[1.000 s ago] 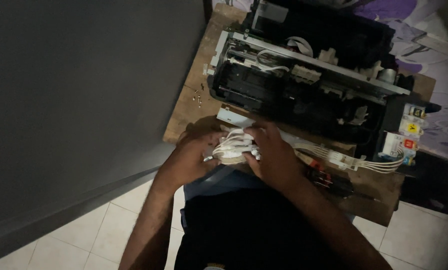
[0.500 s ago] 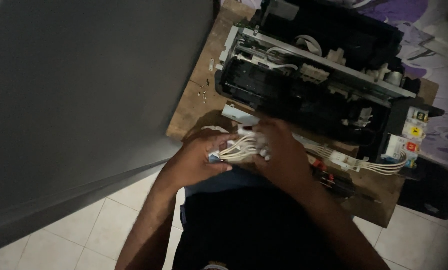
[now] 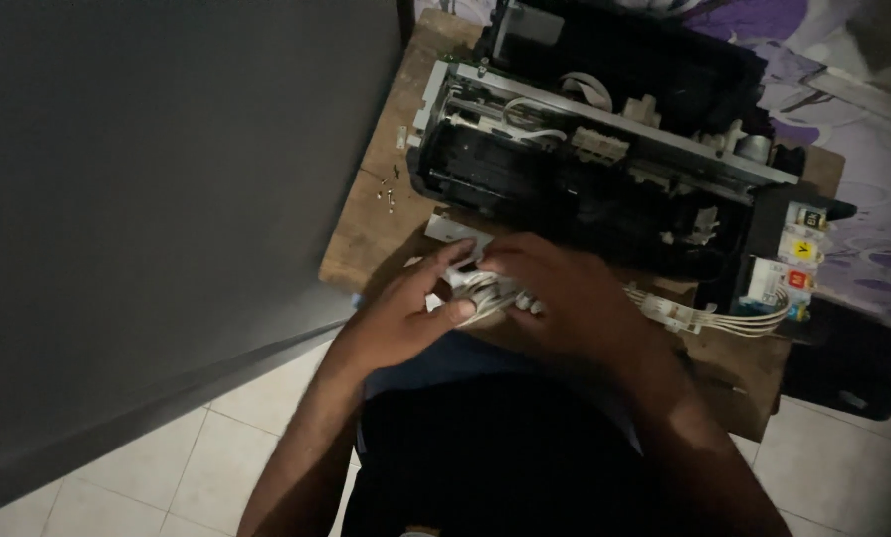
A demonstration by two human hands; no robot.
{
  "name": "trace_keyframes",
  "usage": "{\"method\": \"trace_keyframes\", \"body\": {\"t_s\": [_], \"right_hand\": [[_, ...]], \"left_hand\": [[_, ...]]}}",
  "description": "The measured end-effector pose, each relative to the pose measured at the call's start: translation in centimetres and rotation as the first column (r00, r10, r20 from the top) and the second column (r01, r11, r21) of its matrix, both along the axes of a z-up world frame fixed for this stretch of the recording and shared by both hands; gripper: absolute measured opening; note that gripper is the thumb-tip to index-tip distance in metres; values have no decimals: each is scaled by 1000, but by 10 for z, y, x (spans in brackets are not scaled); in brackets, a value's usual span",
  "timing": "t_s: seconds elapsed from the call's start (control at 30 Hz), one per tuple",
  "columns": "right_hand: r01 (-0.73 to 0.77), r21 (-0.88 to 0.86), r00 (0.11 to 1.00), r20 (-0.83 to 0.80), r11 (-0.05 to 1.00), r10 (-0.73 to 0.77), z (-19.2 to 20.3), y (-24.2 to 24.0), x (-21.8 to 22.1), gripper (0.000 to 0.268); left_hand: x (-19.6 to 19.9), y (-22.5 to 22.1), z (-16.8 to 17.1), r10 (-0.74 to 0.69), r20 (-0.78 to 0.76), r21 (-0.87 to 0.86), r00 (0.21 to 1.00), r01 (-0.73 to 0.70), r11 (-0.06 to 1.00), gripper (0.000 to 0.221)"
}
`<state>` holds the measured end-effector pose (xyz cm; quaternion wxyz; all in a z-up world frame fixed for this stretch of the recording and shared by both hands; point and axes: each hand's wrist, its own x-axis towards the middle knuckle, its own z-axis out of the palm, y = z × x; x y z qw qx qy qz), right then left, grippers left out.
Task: Disassembling a printer to clean internal components using a screwdriver and a brush.
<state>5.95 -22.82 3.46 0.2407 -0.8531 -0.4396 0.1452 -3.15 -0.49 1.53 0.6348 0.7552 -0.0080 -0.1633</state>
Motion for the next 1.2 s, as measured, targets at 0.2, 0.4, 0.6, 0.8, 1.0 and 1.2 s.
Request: {"method": "trace_keyframes", "body": {"t_s": [0.2,0.4,0.6,0.8,1.0,1.2], "right_hand": [[-131,203,987,113,970,110,-2,-9,10,48],[278,35,954,103,960,-280,-43,-25,7,86],[354,76,930,82,932,-359,-50,-30,-8,73],[487,273,871,-84,830,-483,-44,-26,-23,77],[448,281,893,-87,849,-443,-37,-19,-27,66],[360,287,933,-80,888,-352,-47,-29,-28,69]], "left_hand": [[10,-14,-17,80,31,-85,996,-77,993,68],[8,-30,-32,186,24,-305,982,-170,937,63],[4,-46,-59,302,-61,-405,951,-300,864,70],[12,-59,-65,428,-127,-517,895,-428,742,63],[14,-59,-69,379,-112,-555,919,-374,743,69],[15,-62,-64,377,-103,-519,920,-373,769,63]]}}
